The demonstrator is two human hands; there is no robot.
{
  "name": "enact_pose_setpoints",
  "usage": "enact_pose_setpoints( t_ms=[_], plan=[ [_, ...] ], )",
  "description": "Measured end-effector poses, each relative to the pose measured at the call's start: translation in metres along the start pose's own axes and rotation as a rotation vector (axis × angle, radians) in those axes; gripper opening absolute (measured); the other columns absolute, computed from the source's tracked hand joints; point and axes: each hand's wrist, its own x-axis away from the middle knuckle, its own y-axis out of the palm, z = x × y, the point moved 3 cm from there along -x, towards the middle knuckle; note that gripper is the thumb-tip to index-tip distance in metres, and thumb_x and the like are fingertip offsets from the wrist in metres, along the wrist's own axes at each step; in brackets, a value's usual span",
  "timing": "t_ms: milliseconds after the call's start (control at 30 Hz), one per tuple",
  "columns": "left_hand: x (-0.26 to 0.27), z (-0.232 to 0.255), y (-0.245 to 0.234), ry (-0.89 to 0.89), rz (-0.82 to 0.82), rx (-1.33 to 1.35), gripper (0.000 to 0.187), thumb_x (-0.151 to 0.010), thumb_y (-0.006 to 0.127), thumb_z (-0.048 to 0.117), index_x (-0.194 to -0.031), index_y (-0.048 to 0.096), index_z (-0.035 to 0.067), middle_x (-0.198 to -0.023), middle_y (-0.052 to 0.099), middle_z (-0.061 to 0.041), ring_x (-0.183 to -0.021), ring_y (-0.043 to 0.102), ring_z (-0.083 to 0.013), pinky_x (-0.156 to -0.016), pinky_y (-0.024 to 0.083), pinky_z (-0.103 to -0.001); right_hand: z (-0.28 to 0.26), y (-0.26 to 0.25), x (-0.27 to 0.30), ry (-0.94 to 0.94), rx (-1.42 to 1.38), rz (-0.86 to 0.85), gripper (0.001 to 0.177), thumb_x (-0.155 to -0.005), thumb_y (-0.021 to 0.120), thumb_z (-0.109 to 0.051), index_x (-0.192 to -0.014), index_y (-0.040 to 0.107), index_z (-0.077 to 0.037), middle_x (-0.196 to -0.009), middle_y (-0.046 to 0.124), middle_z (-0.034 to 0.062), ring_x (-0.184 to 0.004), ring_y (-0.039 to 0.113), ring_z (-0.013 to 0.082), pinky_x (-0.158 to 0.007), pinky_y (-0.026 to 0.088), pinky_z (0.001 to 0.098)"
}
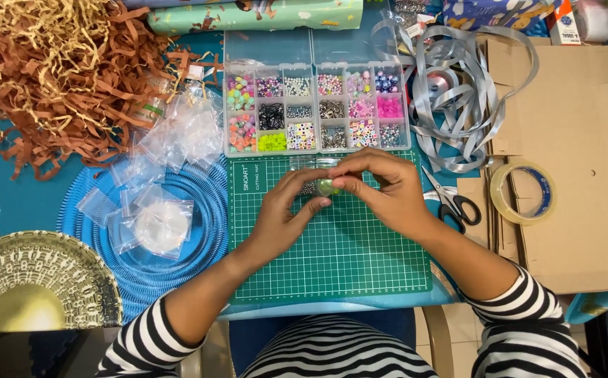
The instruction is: Picking up small decorative beads from a storage container and placing them into a small plastic bag.
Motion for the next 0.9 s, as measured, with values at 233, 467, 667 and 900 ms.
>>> enact_pose_setpoints(
  t_ms=[233,467,667,900],
  plan=[
    [0.002,-0.009,0.003,-0.067,-0.021,0.125,0.041,-0.1,0.076,0.004,-0.14,0.068,0.004,-0.133,0.075,-0.016,-0.132,0.068,-0.0421,-0.115,0.049,-0.059,-0.001,0.004,0.002,0.113,-0.096,0.012,0.007,-0.094,0.084,0.0,-0.1,0.084,-0.002,-0.092,0.083,0.0117,-0.073,0.064,0.0116,-0.07,0.052,0.0289],
    [0.004,-0.015,0.007,-0.13,-0.067,0.333,0.042,-0.102,0.074,0.003,-0.143,0.066,0.001,-0.139,0.072,-0.019,-0.14,0.062,-0.0401,-0.12,0.045,-0.06,0.014,0.002,0.007,0.211,-0.158,0.008,0.007,-0.095,0.084,-0.002,-0.102,0.083,-0.001,-0.095,0.084,0.0143,-0.07,0.066,0.0115,-0.066,0.053,0.026],
    [0.006,-0.014,0.011,-0.23,-0.112,0.522,0.044,-0.105,0.072,0.006,-0.148,0.063,0.001,-0.144,0.07,-0.019,-0.143,0.059,-0.0374,-0.122,0.045,-0.058,0.011,-0.001,0.003,0.147,-0.168,-0.024,0.007,-0.096,0.083,-0.006,-0.102,0.083,-0.003,-0.112,0.081,0.0153,-0.089,0.068,0.0132,-0.076,0.054,0.0266],
    [0.007,-0.015,0.008,-0.282,-0.166,0.645,0.042,-0.11,0.066,0.013,-0.149,0.061,0.0,-0.141,0.071,-0.02,-0.137,0.064,-0.0302,-0.118,0.049,-0.052,0.013,0.002,0.004,-0.032,-0.058,-0.09,0.006,-0.1,0.08,-0.008,-0.102,0.085,-0.004,-0.123,0.073,0.0157,-0.089,0.06,0.0158,-0.081,0.052,0.0316]
  ],
)
